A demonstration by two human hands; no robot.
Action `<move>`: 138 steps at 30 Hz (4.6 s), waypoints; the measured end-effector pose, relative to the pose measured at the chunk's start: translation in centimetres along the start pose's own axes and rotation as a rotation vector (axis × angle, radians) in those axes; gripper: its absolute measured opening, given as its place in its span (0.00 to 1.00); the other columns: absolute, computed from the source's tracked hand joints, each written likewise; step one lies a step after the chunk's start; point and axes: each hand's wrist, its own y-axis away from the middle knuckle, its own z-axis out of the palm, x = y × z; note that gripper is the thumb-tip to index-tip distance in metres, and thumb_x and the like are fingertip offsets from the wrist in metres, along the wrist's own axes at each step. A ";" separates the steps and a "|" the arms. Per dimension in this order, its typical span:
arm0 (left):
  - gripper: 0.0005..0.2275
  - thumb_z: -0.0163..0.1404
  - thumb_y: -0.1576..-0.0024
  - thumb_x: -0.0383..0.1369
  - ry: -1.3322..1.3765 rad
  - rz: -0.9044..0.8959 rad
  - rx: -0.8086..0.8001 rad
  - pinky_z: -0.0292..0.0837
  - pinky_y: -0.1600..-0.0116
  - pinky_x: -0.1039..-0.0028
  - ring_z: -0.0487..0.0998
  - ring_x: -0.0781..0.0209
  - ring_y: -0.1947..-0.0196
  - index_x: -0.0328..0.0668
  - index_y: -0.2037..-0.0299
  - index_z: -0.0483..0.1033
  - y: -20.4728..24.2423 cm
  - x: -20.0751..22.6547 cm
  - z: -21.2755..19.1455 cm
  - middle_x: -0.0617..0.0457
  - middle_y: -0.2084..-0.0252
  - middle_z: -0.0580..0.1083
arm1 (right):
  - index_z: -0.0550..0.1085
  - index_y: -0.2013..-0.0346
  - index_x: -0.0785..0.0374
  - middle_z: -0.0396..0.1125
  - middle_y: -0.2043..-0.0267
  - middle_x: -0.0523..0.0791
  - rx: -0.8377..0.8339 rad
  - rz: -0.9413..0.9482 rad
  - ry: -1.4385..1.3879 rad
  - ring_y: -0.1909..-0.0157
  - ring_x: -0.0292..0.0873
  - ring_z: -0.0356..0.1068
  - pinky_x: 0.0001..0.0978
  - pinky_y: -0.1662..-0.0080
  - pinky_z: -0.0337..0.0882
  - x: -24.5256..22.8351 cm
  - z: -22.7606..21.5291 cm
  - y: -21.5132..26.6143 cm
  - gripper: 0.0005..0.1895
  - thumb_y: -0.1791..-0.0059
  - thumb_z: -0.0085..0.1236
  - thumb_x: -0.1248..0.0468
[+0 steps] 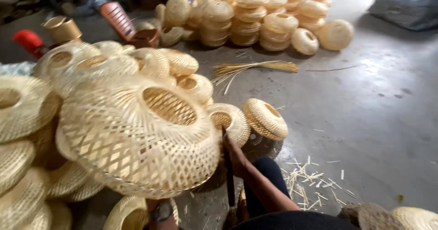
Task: The person uses a knife to trim excess bamboo strips from the inner rim of a woven object, rotating it by hand to reach all sides. They then set the finished piece aside and pick up another from a pile to repeat the process.
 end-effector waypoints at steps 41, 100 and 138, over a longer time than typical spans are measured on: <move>0.40 0.68 0.50 0.48 -0.511 0.446 0.231 0.77 0.44 0.61 0.76 0.54 0.46 0.27 0.35 0.63 9.8 10.5 24.6 0.45 0.43 0.72 | 0.65 0.66 0.57 0.57 0.77 0.34 -0.222 0.013 0.286 0.79 0.30 0.56 0.25 0.78 0.58 -0.7 7.0 -2.7 0.19 0.48 0.61 0.49; 0.33 0.44 0.44 0.57 -0.399 0.080 0.635 0.64 0.32 0.57 0.67 0.56 0.34 0.47 0.32 0.62 16.7 11.1 12.5 0.54 0.35 0.69 | 0.72 0.79 0.59 0.61 0.85 0.36 -0.354 -0.088 0.738 0.88 0.28 0.55 0.23 0.87 0.57 0.1 8.9 0.3 0.17 0.54 0.58 0.50; 0.15 0.55 0.43 0.47 -1.106 0.125 0.309 0.51 0.82 0.84 0.58 0.76 0.87 0.46 0.71 0.70 6.6 2.0 24.6 0.64 0.84 0.66 | 0.65 0.38 0.68 0.73 0.53 0.48 -0.014 0.134 0.878 0.57 0.39 0.71 0.32 0.56 0.73 0.4 13.9 6.8 0.38 0.59 0.67 0.56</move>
